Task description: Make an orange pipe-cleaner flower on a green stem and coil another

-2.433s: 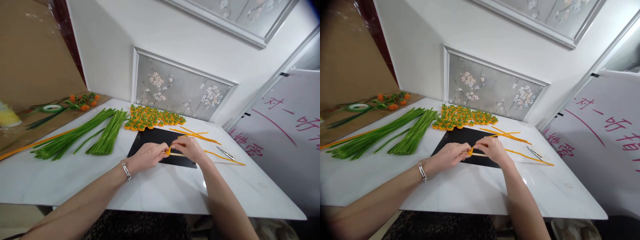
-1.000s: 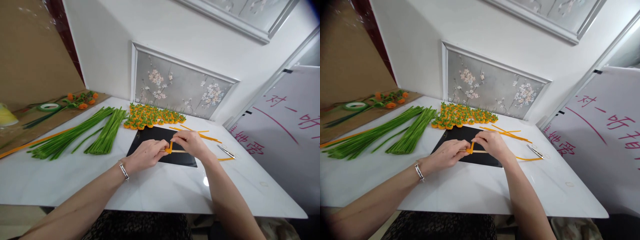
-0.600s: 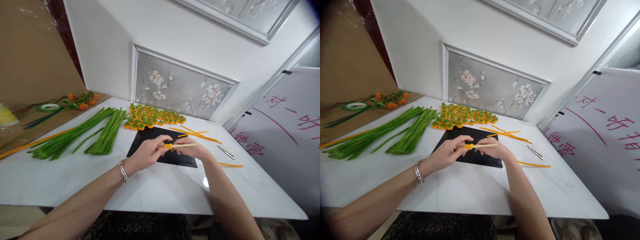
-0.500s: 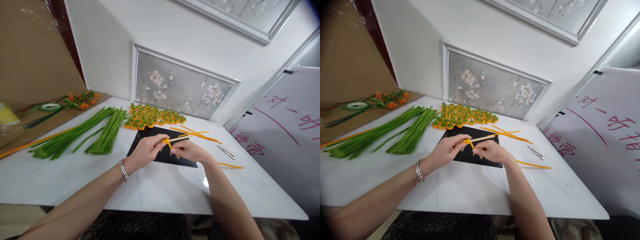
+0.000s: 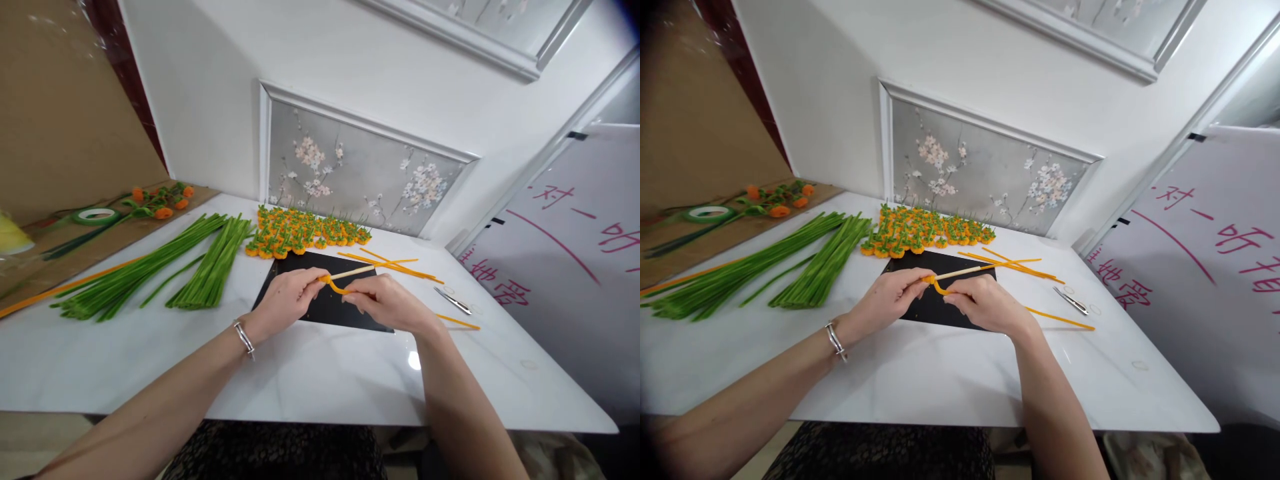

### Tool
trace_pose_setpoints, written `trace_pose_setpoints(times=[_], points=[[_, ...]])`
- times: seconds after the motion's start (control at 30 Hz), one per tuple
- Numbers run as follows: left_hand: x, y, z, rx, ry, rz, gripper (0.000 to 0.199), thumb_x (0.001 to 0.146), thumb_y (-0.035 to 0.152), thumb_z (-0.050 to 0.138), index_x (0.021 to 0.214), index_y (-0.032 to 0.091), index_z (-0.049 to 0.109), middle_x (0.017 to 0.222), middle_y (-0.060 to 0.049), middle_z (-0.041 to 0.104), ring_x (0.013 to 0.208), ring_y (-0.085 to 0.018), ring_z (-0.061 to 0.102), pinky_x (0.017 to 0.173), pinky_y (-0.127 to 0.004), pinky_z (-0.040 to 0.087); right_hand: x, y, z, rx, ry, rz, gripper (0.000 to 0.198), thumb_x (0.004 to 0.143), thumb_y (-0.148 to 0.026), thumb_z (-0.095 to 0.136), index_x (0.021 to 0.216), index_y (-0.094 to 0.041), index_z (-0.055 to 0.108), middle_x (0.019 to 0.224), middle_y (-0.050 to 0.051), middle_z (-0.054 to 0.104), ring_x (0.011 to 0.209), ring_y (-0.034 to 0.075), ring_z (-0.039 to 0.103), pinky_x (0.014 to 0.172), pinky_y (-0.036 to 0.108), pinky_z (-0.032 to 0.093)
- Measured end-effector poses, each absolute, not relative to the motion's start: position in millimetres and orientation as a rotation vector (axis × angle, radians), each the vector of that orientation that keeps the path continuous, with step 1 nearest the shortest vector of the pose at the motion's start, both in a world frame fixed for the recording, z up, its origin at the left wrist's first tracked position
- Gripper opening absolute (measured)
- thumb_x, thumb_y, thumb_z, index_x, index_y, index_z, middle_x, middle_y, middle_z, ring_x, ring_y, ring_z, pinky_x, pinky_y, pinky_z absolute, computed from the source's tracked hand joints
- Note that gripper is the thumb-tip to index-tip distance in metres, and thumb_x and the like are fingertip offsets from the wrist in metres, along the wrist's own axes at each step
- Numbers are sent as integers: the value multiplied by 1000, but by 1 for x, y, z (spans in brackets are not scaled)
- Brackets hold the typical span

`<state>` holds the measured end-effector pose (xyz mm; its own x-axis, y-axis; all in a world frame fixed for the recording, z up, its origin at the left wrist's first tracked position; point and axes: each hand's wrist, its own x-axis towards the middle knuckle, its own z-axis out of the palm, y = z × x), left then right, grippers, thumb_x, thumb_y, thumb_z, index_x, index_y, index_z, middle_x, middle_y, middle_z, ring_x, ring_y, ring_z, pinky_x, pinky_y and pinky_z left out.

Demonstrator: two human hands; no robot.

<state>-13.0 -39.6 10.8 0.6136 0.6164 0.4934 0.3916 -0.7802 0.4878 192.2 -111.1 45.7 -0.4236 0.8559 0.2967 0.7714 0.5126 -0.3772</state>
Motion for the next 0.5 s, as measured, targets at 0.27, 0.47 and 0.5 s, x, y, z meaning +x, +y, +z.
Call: trace_pose_setpoints(times=[0.27,0.47,0.5], points=[[-13,-38,5,2723,747,882,25,94,23,41,110,19,60,80,-3,61,73,-16,55,67,-26,42,194,-104,46,-1238,-2183,-129,14,92,-27,56,89,-21,68,80,1,65,71,13,58,67,23,43],[-12,-39,4,2746,521,832,23,92,17,43,109,18,60,77,-2,60,70,-14,54,64,-23,41,203,-90,51,-1088,-2192,48,14,90,-25,58,85,-21,71,83,2,69,78,14,62,71,24,46],[-12,-39,4,2736,488,836,23,92,17,43,108,18,60,76,-1,60,70,-14,54,64,-23,41,206,-87,51,-1081,-2180,106,13,89,-24,59,85,-21,71,83,1,70,78,14,62,71,24,46]])
